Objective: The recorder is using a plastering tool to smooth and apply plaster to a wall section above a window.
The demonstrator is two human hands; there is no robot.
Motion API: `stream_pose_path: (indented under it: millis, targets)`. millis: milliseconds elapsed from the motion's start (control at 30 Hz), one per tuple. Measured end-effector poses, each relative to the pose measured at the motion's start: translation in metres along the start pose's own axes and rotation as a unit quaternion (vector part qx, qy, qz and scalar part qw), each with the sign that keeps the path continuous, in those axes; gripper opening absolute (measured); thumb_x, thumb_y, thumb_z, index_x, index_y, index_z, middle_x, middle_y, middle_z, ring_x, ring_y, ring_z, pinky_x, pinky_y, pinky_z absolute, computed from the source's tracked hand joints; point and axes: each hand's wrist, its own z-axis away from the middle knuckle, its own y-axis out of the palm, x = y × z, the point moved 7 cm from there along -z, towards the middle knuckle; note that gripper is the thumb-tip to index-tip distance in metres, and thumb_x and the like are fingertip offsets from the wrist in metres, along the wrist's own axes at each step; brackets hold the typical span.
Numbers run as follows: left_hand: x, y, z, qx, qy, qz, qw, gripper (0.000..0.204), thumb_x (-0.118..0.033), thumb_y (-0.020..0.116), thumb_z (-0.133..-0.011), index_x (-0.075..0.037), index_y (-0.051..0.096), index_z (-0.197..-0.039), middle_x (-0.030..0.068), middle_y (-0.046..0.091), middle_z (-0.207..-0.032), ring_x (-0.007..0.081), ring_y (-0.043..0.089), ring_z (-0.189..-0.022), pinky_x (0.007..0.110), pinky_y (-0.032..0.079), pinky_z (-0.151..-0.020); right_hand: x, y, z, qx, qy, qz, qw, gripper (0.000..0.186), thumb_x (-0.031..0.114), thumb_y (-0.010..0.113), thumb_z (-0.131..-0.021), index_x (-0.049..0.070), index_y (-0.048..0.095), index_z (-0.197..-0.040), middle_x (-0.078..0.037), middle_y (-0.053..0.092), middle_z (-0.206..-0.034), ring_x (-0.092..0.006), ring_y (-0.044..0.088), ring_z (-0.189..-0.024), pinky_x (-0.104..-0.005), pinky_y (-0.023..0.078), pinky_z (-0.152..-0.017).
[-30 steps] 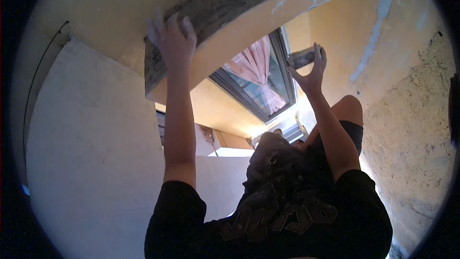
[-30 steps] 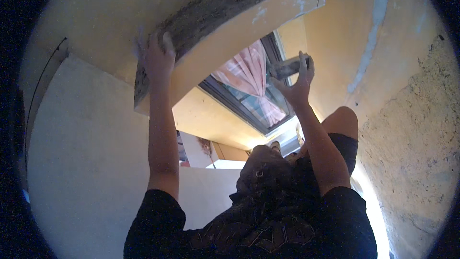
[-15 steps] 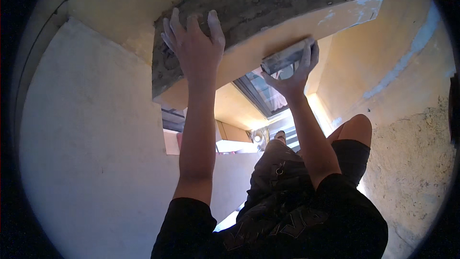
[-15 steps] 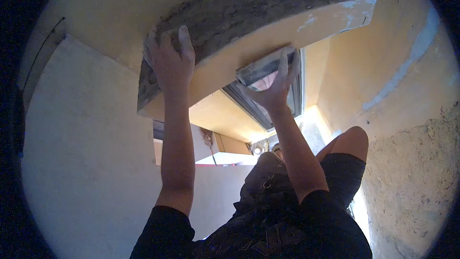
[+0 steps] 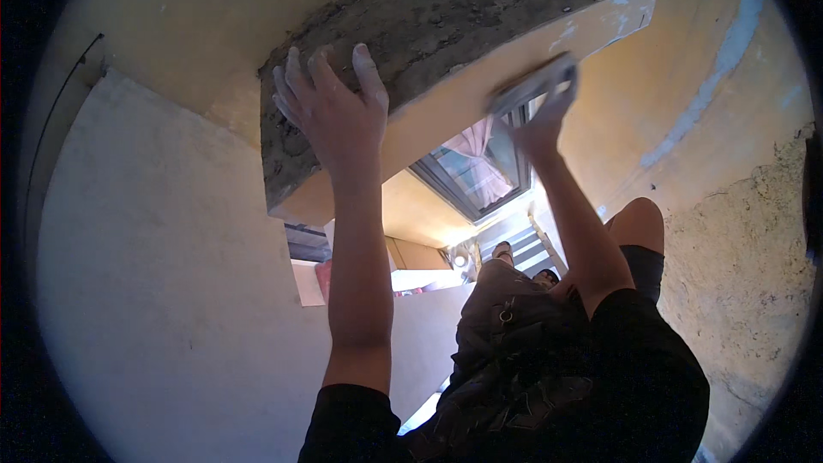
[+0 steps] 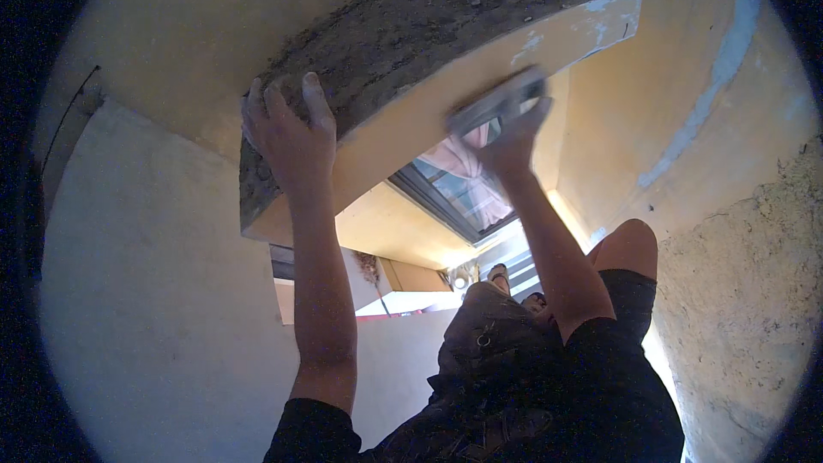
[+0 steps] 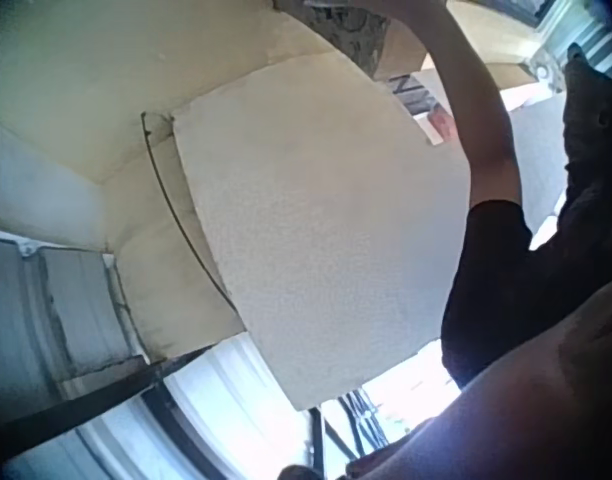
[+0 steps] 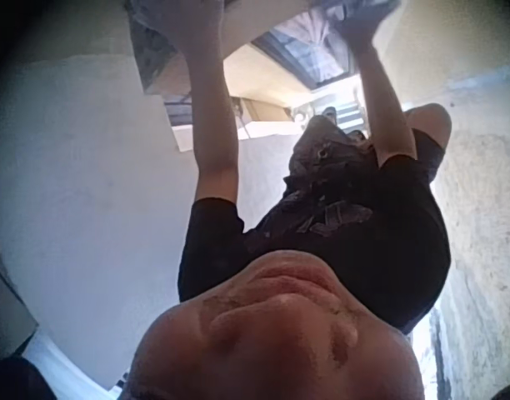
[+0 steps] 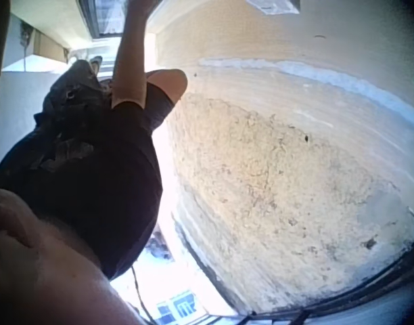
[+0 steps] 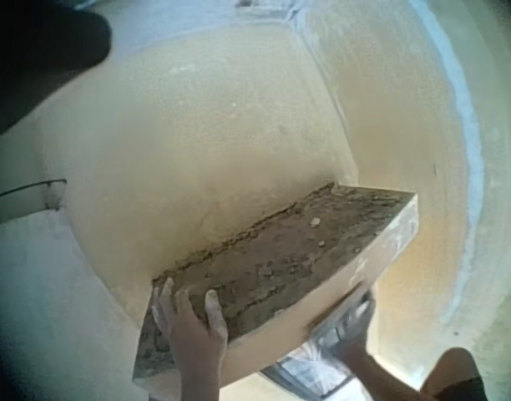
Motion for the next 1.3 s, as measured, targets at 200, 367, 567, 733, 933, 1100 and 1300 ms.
stream_pose_path:
  millis: [200, 367, 567, 733, 933, 1100, 1300]
  targets:
    - [-0.002, 0.0, -0.002, 0.009, -0.023, 0.022, 0.999, 0.052, -0.041, 0.056, -0.092, 0.0, 0.054, -0.122, 0.0266, 0.048, -0.131, 0.0471, 0.039, -0.128, 0.06, 0.029, -0.106, 0.069, 0.001, -0.003, 0.001, -0.14, -0.021, 0.99, 0.106, 0.031, 0.086, -0.064, -0.002, 0.023, -0.143, -0.035, 0.02, -0.142, -0.0493, 0.028, -0.131, -0.0531, 0.033, -0.105]
    - [-0.002, 0.003, -0.004, 0.015, -0.027, 0.034, 0.999, 0.053, -0.042, 0.056, -0.091, -0.001, 0.051, -0.125, 0.0268, 0.048, -0.131, 0.047, 0.038, -0.128, 0.06, 0.029, -0.106, 0.009, -0.005, -0.016, -0.038, 0.146, -0.054, 0.987, 0.117, 0.034, 0.088, -0.062, -0.005, 0.016, -0.145, -0.037, 0.013, -0.143, -0.053, 0.018, -0.134, -0.056, 0.021, -0.111]
    - [0.002, -0.003, -0.003, -0.018, -0.056, 0.053, 0.997, 0.06, -0.042, 0.055, -0.092, 0.002, 0.042, -0.132, 0.0261, 0.048, -0.129, 0.0468, 0.038, -0.129, 0.06, 0.029, -0.106, -0.014, 0.004, -0.004, 0.054, 0.076, -0.026, 0.995, 0.113, 0.033, 0.086, -0.064, -0.009, 0.017, -0.144, -0.037, 0.015, -0.145, -0.0488, 0.021, -0.135, -0.0506, 0.025, -0.11]
    - [0.0, -0.003, -0.001, 0.004, -0.063, 0.032, 0.998, 0.064, -0.041, 0.056, -0.091, 0.001, 0.037, -0.135, 0.0246, 0.046, -0.131, 0.0465, 0.038, -0.129, 0.06, 0.028, -0.106, 0.066, -0.007, -0.004, 0.058, -0.049, 0.027, 0.997, 0.105, 0.036, 0.085, -0.066, 0.003, 0.026, -0.147, -0.034, 0.022, -0.143, -0.0464, 0.028, -0.133, -0.0563, 0.025, -0.109]
    - [0.004, 0.005, -0.001, -0.005, -0.073, 0.04, 0.996, 0.066, -0.041, 0.057, -0.091, 0.002, 0.037, -0.135, 0.0254, 0.047, -0.129, 0.0449, 0.039, -0.129, 0.06, 0.028, -0.107, 0.025, -0.009, -0.01, 0.007, 0.026, 0.014, 1.0, 0.09, 0.046, 0.085, -0.061, 0.017, 0.048, -0.138, -0.03, 0.023, -0.144, -0.0499, 0.033, -0.129, -0.0595, 0.027, -0.106]
    - [0.007, 0.004, -0.001, -0.013, -0.071, 0.048, 0.996, 0.066, -0.041, 0.057, -0.091, 0.004, 0.037, -0.134, 0.0258, 0.047, -0.129, 0.0448, 0.04, -0.128, 0.06, 0.029, -0.106, 0.066, -0.005, -0.004, 0.033, 0.01, -0.08, 0.996, 0.076, 0.035, 0.092, -0.057, 0.008, 0.058, -0.119, -0.032, 0.03, -0.14, -0.0473, 0.023, -0.135, -0.0532, 0.023, -0.111]
    - [0.005, 0.002, -0.001, -0.003, -0.07, 0.052, 0.996, 0.066, -0.042, 0.055, -0.091, 0.004, 0.037, -0.135, 0.0265, 0.046, -0.13, 0.0457, 0.039, -0.128, 0.061, 0.029, -0.106, 0.068, -0.01, 0.0, -0.007, -0.011, -0.027, 1.0, 0.069, 0.032, 0.092, -0.057, 0.006, 0.057, -0.111, -0.03, 0.034, -0.136, -0.0459, 0.029, -0.132, -0.0552, 0.03, -0.108]
